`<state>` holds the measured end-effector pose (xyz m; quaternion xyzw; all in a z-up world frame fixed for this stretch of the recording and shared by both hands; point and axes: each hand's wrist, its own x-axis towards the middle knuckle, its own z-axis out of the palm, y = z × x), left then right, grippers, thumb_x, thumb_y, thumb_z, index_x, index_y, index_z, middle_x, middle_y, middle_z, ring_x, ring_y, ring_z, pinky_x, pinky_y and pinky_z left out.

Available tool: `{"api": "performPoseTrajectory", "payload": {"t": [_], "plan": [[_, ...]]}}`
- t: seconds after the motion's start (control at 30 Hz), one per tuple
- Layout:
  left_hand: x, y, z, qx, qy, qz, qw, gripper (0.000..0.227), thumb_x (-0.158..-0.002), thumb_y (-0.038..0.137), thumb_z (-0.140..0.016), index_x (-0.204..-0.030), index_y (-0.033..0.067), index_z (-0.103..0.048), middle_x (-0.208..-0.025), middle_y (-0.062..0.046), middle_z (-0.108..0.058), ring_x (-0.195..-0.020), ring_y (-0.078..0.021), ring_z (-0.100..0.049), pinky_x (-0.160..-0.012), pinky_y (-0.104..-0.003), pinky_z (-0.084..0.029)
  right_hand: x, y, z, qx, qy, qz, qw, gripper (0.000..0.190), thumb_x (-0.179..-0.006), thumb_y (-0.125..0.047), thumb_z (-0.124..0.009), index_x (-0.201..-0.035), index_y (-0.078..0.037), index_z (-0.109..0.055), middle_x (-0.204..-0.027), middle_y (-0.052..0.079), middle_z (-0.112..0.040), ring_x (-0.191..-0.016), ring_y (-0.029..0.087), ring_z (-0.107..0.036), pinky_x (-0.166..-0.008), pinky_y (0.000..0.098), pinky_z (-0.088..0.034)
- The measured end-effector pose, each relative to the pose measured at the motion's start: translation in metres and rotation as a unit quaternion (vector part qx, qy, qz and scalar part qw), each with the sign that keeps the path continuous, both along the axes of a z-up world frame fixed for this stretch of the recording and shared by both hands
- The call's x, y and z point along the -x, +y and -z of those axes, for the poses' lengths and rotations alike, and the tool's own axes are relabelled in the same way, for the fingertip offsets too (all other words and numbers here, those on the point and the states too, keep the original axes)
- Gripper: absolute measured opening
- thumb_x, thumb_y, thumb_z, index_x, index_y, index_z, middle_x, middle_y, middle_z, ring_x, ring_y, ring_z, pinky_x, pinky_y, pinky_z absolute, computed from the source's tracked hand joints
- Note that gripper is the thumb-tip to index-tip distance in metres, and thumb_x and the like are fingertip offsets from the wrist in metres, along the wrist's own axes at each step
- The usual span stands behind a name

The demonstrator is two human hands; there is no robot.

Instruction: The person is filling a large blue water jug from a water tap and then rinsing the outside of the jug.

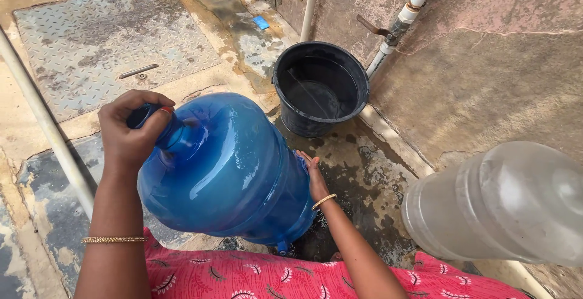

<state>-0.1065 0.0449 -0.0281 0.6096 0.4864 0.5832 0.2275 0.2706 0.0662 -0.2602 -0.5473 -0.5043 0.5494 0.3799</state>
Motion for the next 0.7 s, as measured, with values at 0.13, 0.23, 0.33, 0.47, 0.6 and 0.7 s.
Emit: {"api": "performPoseTrajectory", "payload": {"t": [0.13,0.23,0.33,0.47,0.6,0.7], "plan": [[0.009,0.002,0.008,0.018,0.009,-0.108,0.994,0.012,-0.086,0.008,-0.071,-0.096,0.0026,-0.077,-0.089,-0.004,-0.073,-0.082,-0.0087,-0.068,-0.079,-0.024,-0.054,0.034,-0.087,0.005,-0.221,-0.151,0.102,0.958,0.081,-0.105,-0.068,-0.02,-0.157,-0.009,-0.038,-0.168,0.016,-0.032,-0.159,0.036,-0.025,-0.128,0.0476,-0.018],[0.023,0.005,0.005,0.075,-0.021,-0.216,0.973,0.013,-0.09,0.011,-0.071,-0.097,0.0039,-0.079,-0.087,-0.003,-0.073,-0.077,-0.0091,-0.063,-0.071,-0.025,-0.05,0.048,-0.102,0.017,-0.289,-0.246,0.096,0.92,0.078,-0.106,-0.059,-0.029,-0.163,-0.007,-0.022,-0.171,0.021,-0.016,-0.157,0.039,-0.018,-0.124,0.0538,-0.011],[0.025,-0.003,0.0,0.067,0.001,-0.151,0.986,0.014,-0.088,0.01,-0.072,-0.099,0.0041,-0.079,-0.085,-0.003,-0.071,-0.079,-0.0079,-0.065,-0.078,-0.024,-0.054,0.029,-0.052,0.015,-0.166,-0.28,0.088,0.942,0.082,-0.099,-0.068,-0.014,-0.164,-0.018,-0.016,-0.172,0.015,-0.017,-0.157,0.036,-0.019,-0.122,0.059,-0.003],[0.03,-0.009,0.007,0.048,0.013,-0.044,0.998,0.014,-0.085,0.008,-0.071,-0.096,0.0019,-0.077,-0.087,-0.004,-0.072,-0.082,-0.0088,-0.066,-0.077,-0.024,-0.052,-0.012,0.022,0.028,0.004,-0.094,-0.058,0.994,0.096,-0.086,-0.081,-0.004,-0.165,-0.026,-0.014,-0.169,0.009,-0.026,-0.156,0.031,-0.026,-0.125,0.0572,-0.006],[0.033,-0.004,0.016,0.009,-0.016,-0.005,1.0,0.011,-0.088,0.006,-0.068,-0.094,-0.0001,-0.074,-0.09,-0.005,-0.073,-0.085,-0.0075,-0.067,-0.085,-0.024,-0.054,-0.023,0.024,0.05,0.009,0.103,-0.107,0.989,0.102,-0.089,-0.086,-0.007,-0.166,-0.02,-0.018,-0.171,0.014,-0.03,-0.159,0.035,-0.027,-0.131,0.0539,-0.018],[0.037,0.002,0.026,0.029,-0.015,-0.114,0.993,0.01,-0.094,0.005,-0.068,-0.096,-0.0013,-0.076,-0.09,-0.005,-0.073,-0.088,-0.0081,-0.068,-0.084,-0.023,-0.054,-0.01,-0.036,0.033,-0.094,-0.202,-0.028,0.974,0.11,-0.077,-0.091,0.005,-0.163,-0.025,-0.008,-0.174,0.003,-0.005,-0.159,0.028,0.002,-0.126,0.0507,-0.004]]}}
